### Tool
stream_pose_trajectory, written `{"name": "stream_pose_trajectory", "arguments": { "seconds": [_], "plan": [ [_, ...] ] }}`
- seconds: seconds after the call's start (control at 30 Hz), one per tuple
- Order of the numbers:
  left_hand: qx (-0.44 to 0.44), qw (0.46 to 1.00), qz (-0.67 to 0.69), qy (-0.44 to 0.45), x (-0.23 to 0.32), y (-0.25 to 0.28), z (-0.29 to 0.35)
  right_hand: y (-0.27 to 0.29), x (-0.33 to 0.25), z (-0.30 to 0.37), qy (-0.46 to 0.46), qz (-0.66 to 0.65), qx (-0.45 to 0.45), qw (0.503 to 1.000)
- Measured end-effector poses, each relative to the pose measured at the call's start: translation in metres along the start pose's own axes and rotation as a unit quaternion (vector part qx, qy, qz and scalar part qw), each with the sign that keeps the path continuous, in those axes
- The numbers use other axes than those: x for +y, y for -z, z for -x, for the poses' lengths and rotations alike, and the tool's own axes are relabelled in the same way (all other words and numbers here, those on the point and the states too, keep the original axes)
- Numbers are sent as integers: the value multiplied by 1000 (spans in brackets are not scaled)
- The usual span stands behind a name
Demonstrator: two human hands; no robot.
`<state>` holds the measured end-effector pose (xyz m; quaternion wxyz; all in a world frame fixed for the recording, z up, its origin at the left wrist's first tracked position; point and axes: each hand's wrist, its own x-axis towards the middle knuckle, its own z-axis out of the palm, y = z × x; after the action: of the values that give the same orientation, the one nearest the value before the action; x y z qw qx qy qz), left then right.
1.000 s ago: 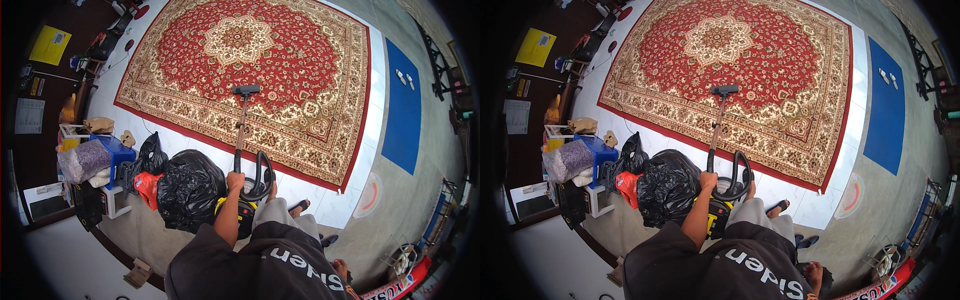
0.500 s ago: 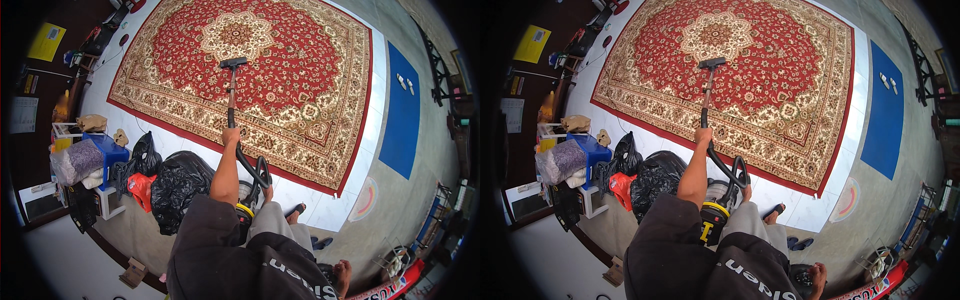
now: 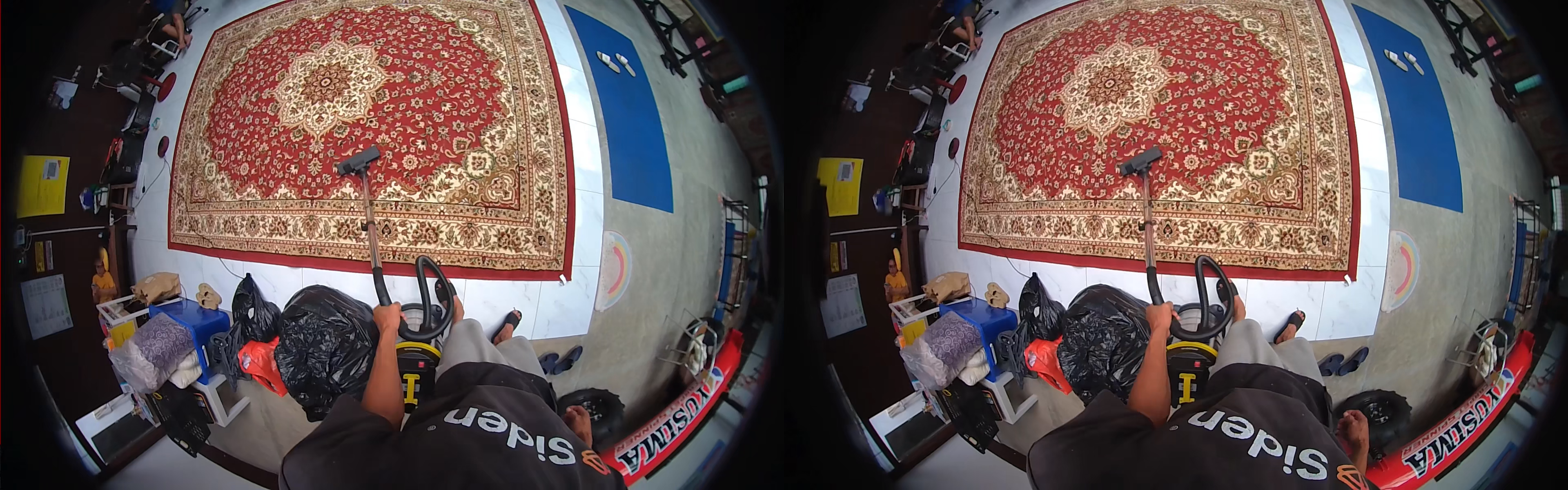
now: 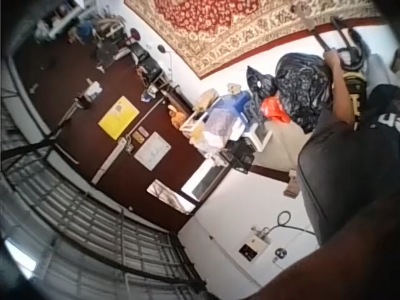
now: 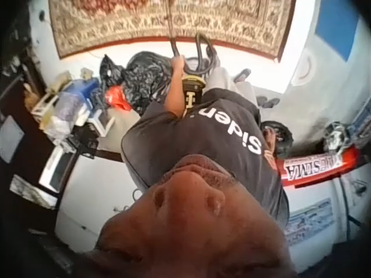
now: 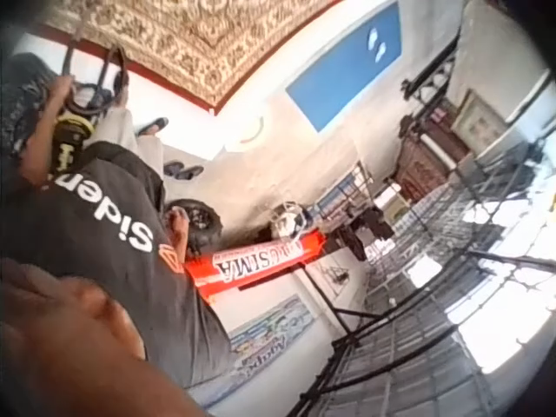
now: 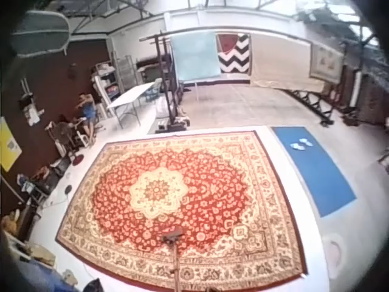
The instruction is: Vacuuming a large ornate rug on a tiled floor.
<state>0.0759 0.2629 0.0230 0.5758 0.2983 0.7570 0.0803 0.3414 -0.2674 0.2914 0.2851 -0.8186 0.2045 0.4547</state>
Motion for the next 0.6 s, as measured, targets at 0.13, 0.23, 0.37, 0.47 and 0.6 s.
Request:
{"name": "stream_pose_trajectory", "arguments": {
  "seconds": [0.13,0.23,0.37,0.47,0.6],
  "plan": [
    [-21,993,-117,-9,-83,9,126,-6,12,-25,5,-7,-20,1000],
    [-6,969,-234,-79,-92,11,158,-5,12,-47,-1,-14,-16,1000],
    [-32,974,-198,-104,-71,-9,135,0,-23,-53,18,-20,-3,1000],
    [-52,983,-143,-103,-44,-29,77,4,-41,-41,55,-38,21,998],
    [-95,988,-42,-115,92,-63,-45,7,-50,-26,68,-48,24,996]
  ]
}}
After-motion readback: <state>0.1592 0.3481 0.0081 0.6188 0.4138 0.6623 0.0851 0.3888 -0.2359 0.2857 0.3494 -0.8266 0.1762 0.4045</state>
